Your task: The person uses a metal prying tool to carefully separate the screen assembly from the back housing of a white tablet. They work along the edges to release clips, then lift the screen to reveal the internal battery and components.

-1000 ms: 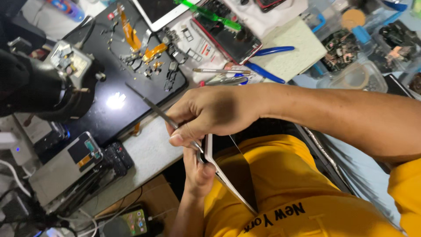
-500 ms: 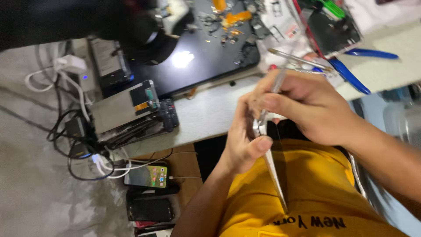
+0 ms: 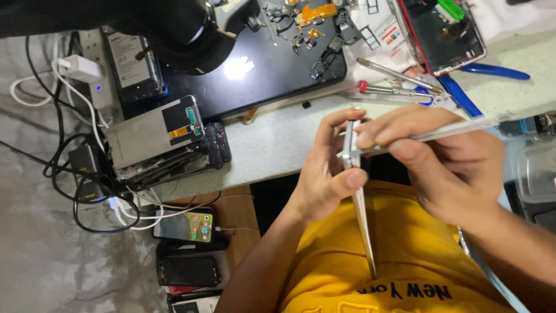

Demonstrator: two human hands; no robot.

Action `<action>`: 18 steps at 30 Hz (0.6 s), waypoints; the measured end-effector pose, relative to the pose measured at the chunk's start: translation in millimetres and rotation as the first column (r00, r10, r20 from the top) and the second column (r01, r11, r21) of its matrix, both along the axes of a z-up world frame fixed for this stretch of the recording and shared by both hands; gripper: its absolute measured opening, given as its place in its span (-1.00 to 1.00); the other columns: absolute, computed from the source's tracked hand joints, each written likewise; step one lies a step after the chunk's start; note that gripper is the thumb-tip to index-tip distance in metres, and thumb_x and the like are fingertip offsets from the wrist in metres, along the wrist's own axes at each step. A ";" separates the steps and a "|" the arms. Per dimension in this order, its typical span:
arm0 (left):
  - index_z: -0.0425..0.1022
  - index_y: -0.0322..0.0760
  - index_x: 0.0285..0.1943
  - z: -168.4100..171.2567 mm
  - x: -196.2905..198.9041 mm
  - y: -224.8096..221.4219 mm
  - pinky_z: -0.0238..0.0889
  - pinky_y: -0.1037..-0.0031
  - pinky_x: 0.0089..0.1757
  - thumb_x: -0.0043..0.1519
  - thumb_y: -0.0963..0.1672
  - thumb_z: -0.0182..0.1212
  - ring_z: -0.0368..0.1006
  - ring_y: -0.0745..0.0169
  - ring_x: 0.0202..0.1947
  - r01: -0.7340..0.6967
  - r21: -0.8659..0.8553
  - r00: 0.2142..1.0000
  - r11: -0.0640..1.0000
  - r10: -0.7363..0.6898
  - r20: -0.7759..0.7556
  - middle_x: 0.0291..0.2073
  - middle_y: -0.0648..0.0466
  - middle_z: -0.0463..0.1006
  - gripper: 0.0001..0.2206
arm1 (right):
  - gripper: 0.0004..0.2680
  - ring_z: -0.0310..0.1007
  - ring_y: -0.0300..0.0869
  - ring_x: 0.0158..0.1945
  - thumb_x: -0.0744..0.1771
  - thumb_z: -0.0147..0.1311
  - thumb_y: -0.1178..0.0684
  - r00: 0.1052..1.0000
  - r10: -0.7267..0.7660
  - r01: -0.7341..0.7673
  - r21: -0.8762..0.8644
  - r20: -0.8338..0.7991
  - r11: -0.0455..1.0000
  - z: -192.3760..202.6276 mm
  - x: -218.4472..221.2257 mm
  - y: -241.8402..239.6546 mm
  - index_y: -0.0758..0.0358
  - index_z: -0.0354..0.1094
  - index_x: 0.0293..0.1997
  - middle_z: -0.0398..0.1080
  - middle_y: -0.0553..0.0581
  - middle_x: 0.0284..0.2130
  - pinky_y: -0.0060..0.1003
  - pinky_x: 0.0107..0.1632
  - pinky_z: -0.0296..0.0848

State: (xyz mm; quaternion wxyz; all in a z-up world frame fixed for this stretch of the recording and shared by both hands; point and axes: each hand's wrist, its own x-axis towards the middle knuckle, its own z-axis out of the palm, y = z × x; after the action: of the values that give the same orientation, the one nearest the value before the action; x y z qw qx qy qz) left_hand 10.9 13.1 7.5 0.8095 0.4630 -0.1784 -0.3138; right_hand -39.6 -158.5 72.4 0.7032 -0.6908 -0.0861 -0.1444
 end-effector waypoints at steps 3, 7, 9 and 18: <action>0.08 -0.18 0.55 -0.5 -0.7 -1.6 0.26 0.36 0.15 0.12 0.14 0.42 0.29 0.22 0.22 0.039 0.072 0.999 0.997 -0.037 -0.031 0.29 -0.03 0.31 -0.13 | -0.86 0.52 -0.09 -0.05 0.45 -0.01 0.11 0.995 -0.046 0.051 0.059 -0.089 0.997 -0.6 1.0 -2.0 0.45 0.32 -0.08 0.48 0.28 -0.17 -0.17 0.18 0.52; 0.09 -0.20 0.52 -1.5 -1.0 -2.9 0.28 0.37 0.17 0.15 0.12 0.40 0.30 0.23 0.11 0.034 0.091 0.999 0.995 -0.035 0.002 0.26 -0.02 0.30 -0.18 | -0.85 0.53 -0.01 -0.09 0.47 0.03 0.14 0.964 0.045 0.048 0.341 -0.260 0.939 -1.2 11.5 -18.9 0.51 0.35 -0.12 0.48 0.35 -0.26 -0.09 0.11 0.52; 0.09 -0.21 0.53 -2.6 0.8 -3.5 0.23 0.37 0.09 0.15 0.10 0.41 0.25 0.20 0.00 0.030 0.069 0.998 0.997 -0.027 -0.052 0.20 -0.07 0.32 -0.17 | -0.86 0.56 -0.01 -0.10 0.45 0.07 0.14 0.978 0.040 0.034 0.346 -0.207 0.938 -3.0 10.1 -21.0 0.50 0.35 -0.10 0.48 0.35 -0.23 -0.07 0.11 0.55; 0.21 -0.27 0.45 -15.4 16.6 -9.3 0.30 0.20 0.25 0.24 0.05 0.35 0.33 0.04 0.29 -0.038 -0.090 0.996 0.995 0.030 -0.088 0.33 -0.06 0.20 -0.34 | -0.91 0.59 0.01 0.01 0.41 0.10 0.26 0.999 0.001 0.006 0.204 -0.034 0.979 -12.5 -20.9 -14.0 0.41 0.34 0.01 0.51 0.39 -0.13 -0.06 0.20 0.58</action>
State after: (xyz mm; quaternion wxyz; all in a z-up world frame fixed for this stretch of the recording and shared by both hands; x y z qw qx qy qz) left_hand 27.4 3.8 -7.9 0.8420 0.4146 -0.1496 -0.3111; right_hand -60.5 -172.5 59.9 0.7715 -0.6175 -0.0581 -0.1419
